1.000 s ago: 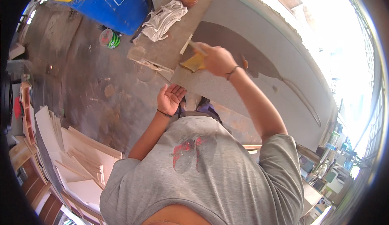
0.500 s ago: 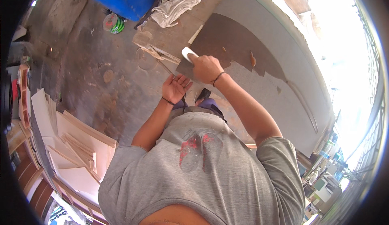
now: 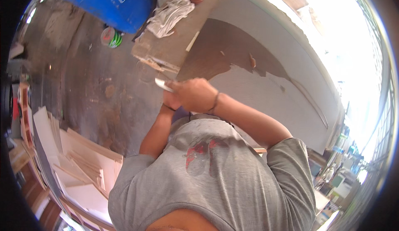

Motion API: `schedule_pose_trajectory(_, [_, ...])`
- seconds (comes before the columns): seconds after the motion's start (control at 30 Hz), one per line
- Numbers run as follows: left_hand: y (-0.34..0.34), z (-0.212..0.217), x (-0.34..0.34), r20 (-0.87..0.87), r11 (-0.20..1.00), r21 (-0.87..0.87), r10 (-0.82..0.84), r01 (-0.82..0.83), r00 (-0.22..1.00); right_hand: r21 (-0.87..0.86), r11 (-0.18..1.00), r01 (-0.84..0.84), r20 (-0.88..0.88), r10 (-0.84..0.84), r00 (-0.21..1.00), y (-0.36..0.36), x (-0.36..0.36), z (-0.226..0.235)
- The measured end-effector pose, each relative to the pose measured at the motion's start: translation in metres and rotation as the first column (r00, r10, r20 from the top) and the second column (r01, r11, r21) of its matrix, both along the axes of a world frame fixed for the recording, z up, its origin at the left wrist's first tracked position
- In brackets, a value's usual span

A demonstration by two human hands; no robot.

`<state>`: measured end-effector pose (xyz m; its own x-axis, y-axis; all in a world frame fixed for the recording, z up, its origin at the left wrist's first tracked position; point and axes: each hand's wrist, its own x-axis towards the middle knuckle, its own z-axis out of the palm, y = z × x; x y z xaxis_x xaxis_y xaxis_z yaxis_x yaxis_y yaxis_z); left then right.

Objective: The person wipes a large white wood panel with a cloth, flips it over to its grey side, sands the surface with a sanding block, and then applies a liquid adhesive from a bottle using a spreader.

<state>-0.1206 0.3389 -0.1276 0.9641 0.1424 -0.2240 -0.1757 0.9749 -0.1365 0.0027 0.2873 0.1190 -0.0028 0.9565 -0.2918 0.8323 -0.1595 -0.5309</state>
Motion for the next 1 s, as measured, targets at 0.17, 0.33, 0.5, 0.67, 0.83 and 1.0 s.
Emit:
schedule_pose_trajectory(0.17, [0.045, 0.028, -0.032, -0.552, 0.914, 0.393, 0.145, 0.104, 0.821, 0.026, 0.879, 0.476, 0.022, -0.477, 0.879, -0.034, 0.132, 0.053])
schedule_pose_trajectory(0.33, [0.085, 0.105, 0.025, -0.481, 0.507, 0.829, 0.432, 0.236, 0.763, 0.068, 0.679, 0.731, 0.410, -0.687, 0.600, -0.061, 0.260, -0.005])
schedule_pose_trajectory(0.5, [0.083, 0.160, 0.164, -0.379, 0.212, 0.922, 0.322, 0.324, 0.868, 0.214, 0.729, 0.650, 0.748, -0.550, 0.371, -0.040, 0.257, -0.144])
schedule_pose_trajectory(0.67, [0.121, 0.123, 0.242, -0.346, -0.275, 0.841, 0.390, 0.466, 0.853, 0.111, 0.603, 0.790, 0.252, -0.786, 0.565, -0.045, 0.234, -0.027])
schedule_pose_trajectory(0.83, [0.132, 0.110, 0.316, -0.393, -0.605, 0.441, 0.534, 0.663, 0.748, 0.158, 0.341, 0.927, 0.211, -0.929, 0.306, -0.164, 0.293, -0.037])
schedule_pose_trajectory(1.0, [0.139, 0.076, 0.351, -0.294, -0.592, 0.484, 0.583, 0.644, 0.757, 0.013, 0.143, 0.990, 0.378, -0.917, 0.128, -0.180, 0.297, -0.078])
